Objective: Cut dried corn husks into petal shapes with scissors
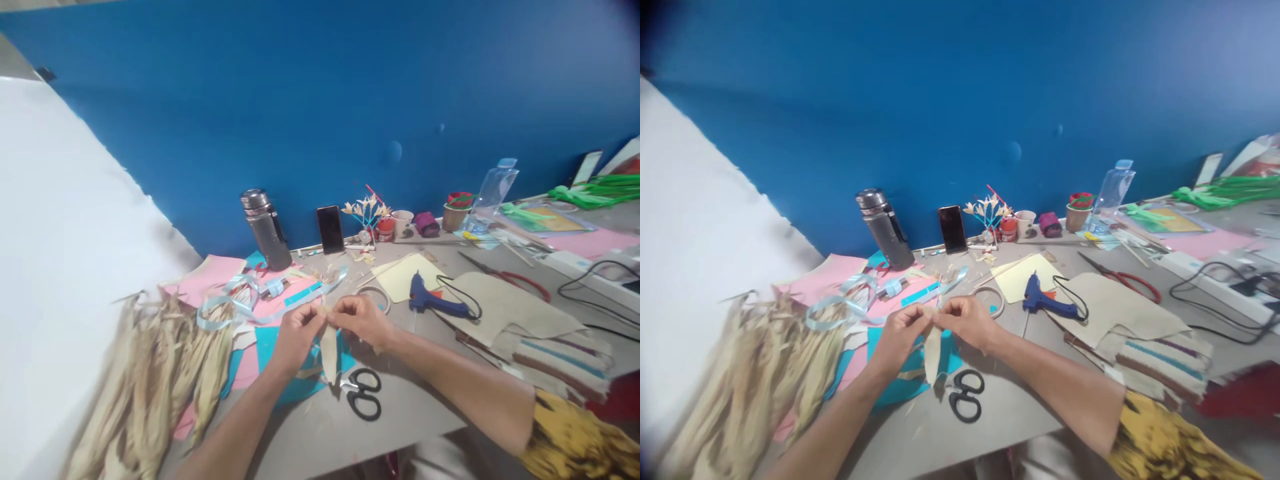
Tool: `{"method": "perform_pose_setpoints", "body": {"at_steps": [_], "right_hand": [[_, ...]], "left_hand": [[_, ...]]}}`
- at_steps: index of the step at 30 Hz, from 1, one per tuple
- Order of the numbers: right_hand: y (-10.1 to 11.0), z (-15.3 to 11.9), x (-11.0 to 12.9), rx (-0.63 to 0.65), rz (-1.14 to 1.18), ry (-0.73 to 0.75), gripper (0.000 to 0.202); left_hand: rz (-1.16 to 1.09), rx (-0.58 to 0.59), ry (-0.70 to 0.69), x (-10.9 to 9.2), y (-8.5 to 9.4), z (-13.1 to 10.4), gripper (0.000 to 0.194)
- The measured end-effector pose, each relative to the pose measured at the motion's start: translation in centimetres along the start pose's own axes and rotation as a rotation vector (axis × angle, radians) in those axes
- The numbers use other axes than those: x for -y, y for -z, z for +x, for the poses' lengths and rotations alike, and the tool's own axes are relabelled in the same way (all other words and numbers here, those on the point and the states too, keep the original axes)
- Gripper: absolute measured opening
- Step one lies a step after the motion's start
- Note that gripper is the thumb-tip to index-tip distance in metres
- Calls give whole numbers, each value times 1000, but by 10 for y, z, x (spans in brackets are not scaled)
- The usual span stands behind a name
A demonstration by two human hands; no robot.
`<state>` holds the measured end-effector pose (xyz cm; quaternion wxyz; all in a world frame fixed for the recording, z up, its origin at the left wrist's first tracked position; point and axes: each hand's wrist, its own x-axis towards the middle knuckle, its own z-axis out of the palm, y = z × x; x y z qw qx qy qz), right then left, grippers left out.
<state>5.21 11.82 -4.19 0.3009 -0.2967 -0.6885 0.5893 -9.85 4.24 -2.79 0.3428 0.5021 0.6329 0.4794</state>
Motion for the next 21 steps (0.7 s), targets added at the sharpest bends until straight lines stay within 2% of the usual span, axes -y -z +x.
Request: {"method": "perform_pose_setpoints", "body": {"at_steps": [5, 8, 11, 14, 18, 21], "right_hand": [[-3, 3, -3, -67, 65, -21, 24], [-4, 3, -2, -57, 44, -11, 23], [-3, 4, -2, -22, 24, 37, 9], [-2, 4, -3, -5, -139, 72, 7], [1, 3, -4, -72, -502, 171, 11], [5, 4, -5, -72, -529, 185, 18]], "left_hand": [[57, -29, -19, -3, 1, 1, 29], [98, -56, -29, -3, 0, 0, 28], [170, -59, -60, -2, -3, -3, 30], [253, -63, -102, 0, -6, -6, 33], [353, -76, -141, 5, -9, -7, 35], [332, -80, -126, 7, -9, -6, 34]]}}
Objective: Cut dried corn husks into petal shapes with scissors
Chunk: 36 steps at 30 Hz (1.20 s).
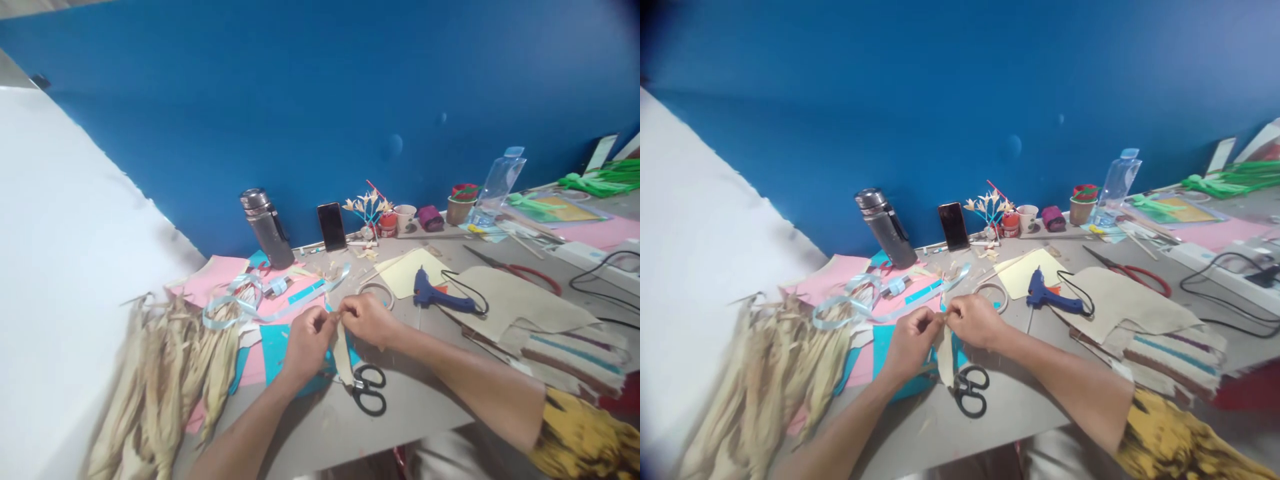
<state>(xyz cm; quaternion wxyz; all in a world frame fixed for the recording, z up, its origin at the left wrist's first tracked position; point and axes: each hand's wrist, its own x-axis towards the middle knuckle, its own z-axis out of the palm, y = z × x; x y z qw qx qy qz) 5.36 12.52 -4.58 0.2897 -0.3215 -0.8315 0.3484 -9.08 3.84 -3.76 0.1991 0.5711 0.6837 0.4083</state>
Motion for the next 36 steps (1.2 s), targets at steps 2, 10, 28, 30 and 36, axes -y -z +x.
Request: {"method": "perform_pose_setpoints", "body": {"at_steps": [2, 10, 28, 30, 36], "right_hand": [[4, 1, -3, 13, 104, -54, 21], [13, 1, 0, 218, 430, -164, 23], [4, -2, 1, 234, 450, -204, 22], [0, -4, 1, 188, 356, -172, 23], [-7, -6, 1, 39, 138, -60, 19]], "left_hand": [[-74, -7, 49, 0, 1, 1, 33], [-289, -4, 134, 1, 2, 5, 27], [-247, -77, 135, 3, 2, 5, 30], [-250, -54, 105, 3, 2, 6, 26], [-168, 16, 83, 5, 3, 6, 22]]}}
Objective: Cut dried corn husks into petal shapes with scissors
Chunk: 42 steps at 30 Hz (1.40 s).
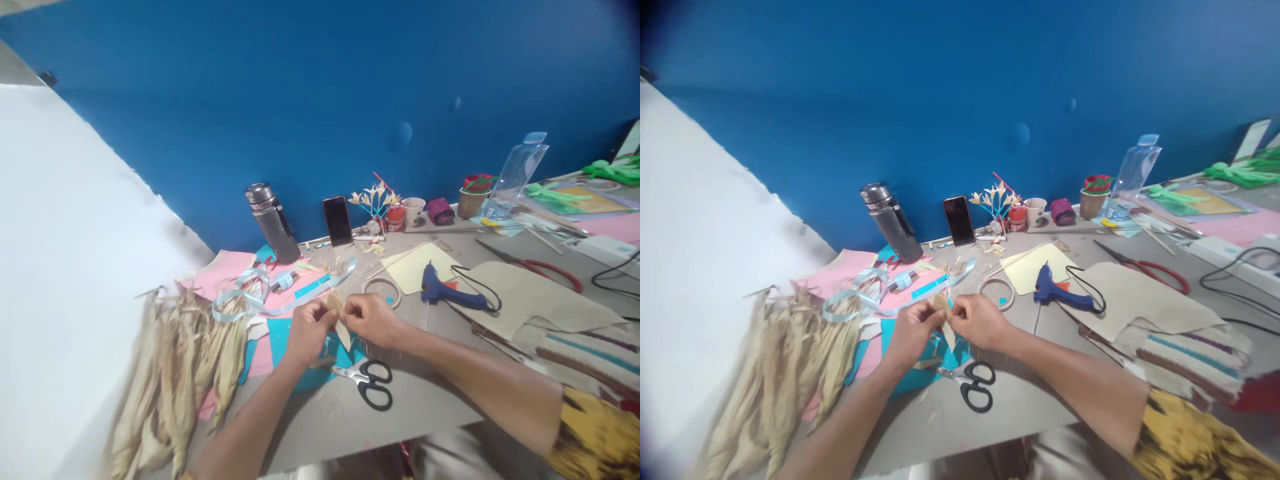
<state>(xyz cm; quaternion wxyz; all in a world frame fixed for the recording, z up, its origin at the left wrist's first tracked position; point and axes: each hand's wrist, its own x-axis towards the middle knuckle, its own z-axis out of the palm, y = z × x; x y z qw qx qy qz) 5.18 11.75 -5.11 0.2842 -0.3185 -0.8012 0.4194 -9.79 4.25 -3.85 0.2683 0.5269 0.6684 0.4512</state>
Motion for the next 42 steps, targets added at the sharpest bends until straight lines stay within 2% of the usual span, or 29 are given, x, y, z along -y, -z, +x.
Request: {"method": "perform_pose_setpoints", "body": {"at_steps": [4, 7, 11, 18, 22, 24, 26, 28, 30, 31, 32, 33, 34, 35, 39, 40, 42], "right_hand": [[-2, 0, 0, -27, -60, -30, 15], [-2, -2, 1, -44, -79, -33, 13], [1, -4, 5, -47, -91, -6, 20], [3, -1, 2, -95, -17, 25, 15], [4, 2, 0, -169, 41, 15, 17], [11, 2, 3, -182, 144, 1, 16], [24, -1, 8, -29, 350, -10, 18], [40, -7, 14, 333, 583, -43, 21], [54, -14, 19, 749, 669, -111, 28], [58, -16, 21, 918, 666, -136, 34], [60, -18, 22, 1023, 649, -143, 38], [60, -18, 22, 1054, 634, -134, 41], [58, -17, 22, 1016, 620, -109, 41], [53, -15, 20, 918, 601, -83, 39], [30, -3, 9, 358, 421, -87, 29], [25, 0, 6, 265, 382, -107, 31], [17, 2, 3, 193, 336, -118, 37]], "left_hand": [[102, -45, -17, 1, 0, 0, 31], [66, -27, -5, 1, 0, 1, 36], [14, -32, 6, -1, 1, 3, 32], [0, -34, 29, -4, 1, 0, 28], [3, -117, 40, -4, 7, 1, 28], [-19, -169, 52, -4, 12, 3, 27], [-41, -223, 60, -2, 18, 7, 27], [-59, -282, 62, 1, 23, 10, 28], [-87, -335, 65, 6, 26, 14, 28], [-104, -357, 66, 9, 27, 16, 28], [-119, -377, 67, 11, 28, 17, 28], [-129, -392, 66, 13, 29, 18, 27], [-131, -400, 63, 14, 29, 19, 27], [-128, -402, 55, 14, 29, 19, 27], [-132, -382, -2, 7, 29, 15, 25], [-126, -376, -16, 4, 28, 13, 24], [-89, -362, -40, -2, 25, 9, 22]]}}
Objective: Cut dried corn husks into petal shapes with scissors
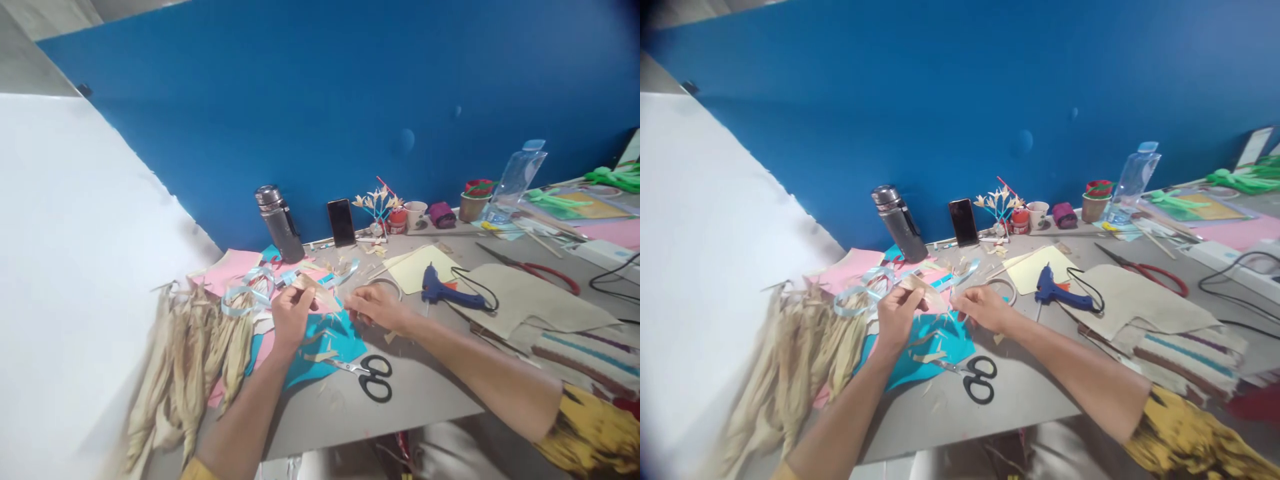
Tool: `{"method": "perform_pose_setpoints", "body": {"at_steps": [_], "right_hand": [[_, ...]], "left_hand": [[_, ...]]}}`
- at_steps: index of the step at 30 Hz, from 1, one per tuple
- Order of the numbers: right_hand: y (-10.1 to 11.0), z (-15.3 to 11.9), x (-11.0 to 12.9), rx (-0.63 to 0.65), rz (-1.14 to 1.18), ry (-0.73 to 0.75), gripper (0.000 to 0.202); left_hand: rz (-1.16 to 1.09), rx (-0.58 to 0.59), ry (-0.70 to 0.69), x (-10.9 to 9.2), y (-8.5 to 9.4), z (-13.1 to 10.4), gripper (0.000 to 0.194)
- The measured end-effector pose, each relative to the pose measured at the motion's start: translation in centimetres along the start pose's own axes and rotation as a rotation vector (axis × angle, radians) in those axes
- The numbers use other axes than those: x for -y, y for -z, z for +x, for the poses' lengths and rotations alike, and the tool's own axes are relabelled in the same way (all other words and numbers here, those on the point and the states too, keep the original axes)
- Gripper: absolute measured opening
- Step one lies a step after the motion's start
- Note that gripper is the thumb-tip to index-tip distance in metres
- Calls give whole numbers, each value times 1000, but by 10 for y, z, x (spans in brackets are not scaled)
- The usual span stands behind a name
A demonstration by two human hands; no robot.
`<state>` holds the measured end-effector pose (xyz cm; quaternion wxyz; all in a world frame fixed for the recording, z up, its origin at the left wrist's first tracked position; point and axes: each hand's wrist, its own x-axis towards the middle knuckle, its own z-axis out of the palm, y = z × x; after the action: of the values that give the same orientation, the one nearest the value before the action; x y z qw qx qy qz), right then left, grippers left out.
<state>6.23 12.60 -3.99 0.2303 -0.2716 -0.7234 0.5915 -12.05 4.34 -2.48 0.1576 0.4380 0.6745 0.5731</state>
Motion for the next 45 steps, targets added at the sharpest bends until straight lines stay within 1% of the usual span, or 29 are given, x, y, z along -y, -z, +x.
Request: {"method": "perform_pose_setpoints", "body": {"at_steps": [2, 4, 8, 10, 11, 14, 17, 18, 20, 21, 22, 23, 24, 26, 27, 28, 30, 31, 33, 35, 36, 37, 38, 41, 43, 45], "right_hand": [[-6, 0, -1, 14, -36, -3, 36], [-12, -1, 0, -2, -84, -11, 31], [-21, -4, 1, -77, -187, -4, 30], [-22, -4, 0, -97, -265, 26, 29], [-22, -4, -2, -112, -303, 41, 29], [-21, -3, -5, -166, -390, 72, 26], [-19, -4, -6, -205, -460, 103, 23], [-19, -4, -7, -223, -503, 105, 21], [-17, -6, -8, -279, -642, 110, 19], [-16, -6, -9, -314, -736, 128, 18], [-16, -7, -9, -348, -834, 159, 19], [-15, -7, -10, -379, -924, 200, 21], [-14, -8, -10, -402, -1003, 249, 23], [-13, -9, -11, -419, -1122, 337, 26], [-13, -9, -11, -414, -1163, 372, 26], [-13, -10, -10, -407, -1192, 397, 26], [-13, -12, -10, -391, -1207, 428, 25], [-14, -12, -10, -386, -1186, 439, 23], [-13, -12, -9, -375, -1059, 456, 18], [-11, -10, -8, -366, -827, 419, 33], [-9, -8, -8, -360, -700, 375, 40], [-7, -6, -7, -344, -576, 316, 44], [-5, -4, -7, -304, -459, 249, 43], [2, 1, -7, -79, -125, 93, 39], [4, 2, -7, 36, 70, 56, 41], [6, 1, -7, 90, 189, 63, 42]], "left_hand": [[35, 24, -28, -4, -4, -5, 21], [34, 71, -37, -6, -9, -10, 19], [16, 261, 6, -3, -18, -15, 15], [16, 308, -1, -2, -19, -15, 10], [20, 301, -18, -2, -19, -15, 9], [62, 227, -71, -2, -17, -14, 24], [89, 145, -100, 0, -9, -6, 33], [85, 96, -115, 2, -4, -2, 36], [64, -59, -127, 3, 6, 7, 40], [36, -134, -101, 3, 10, 11, 38], [-13, -175, -45, 3, 13, 13, 33], [-84, -161, 40, 3, 14, 14, 26], [-169, -92, 145, 2, 13, 13, 24], [-337, 130, 356, 0, 6, 7, 36], [-402, 223, 445, -1, 1, 4, 39], [-452, 278, 518, -1, -4, 0, 39], [-538, 315, 614, -2, -11, -4, 31], [-585, 310, 635, -2, -13, -4, 27], [-664, 309, 619, -1, -12, -3, 25], [-689, 324, 557, 0, -9, -2, 25], [-682, 337, 527, 0, -8, -2, 26], [-668, 351, 503, 0, -8, -2, 26], [-657, 363, 486, -1, -8, -4, 26], [-647, 438, 479, -2, -10, -9, 27], [-653, 545, 486, -3, -11, -12, 27], [-678, 666, 472, -4, -11, -14, 29]]}}
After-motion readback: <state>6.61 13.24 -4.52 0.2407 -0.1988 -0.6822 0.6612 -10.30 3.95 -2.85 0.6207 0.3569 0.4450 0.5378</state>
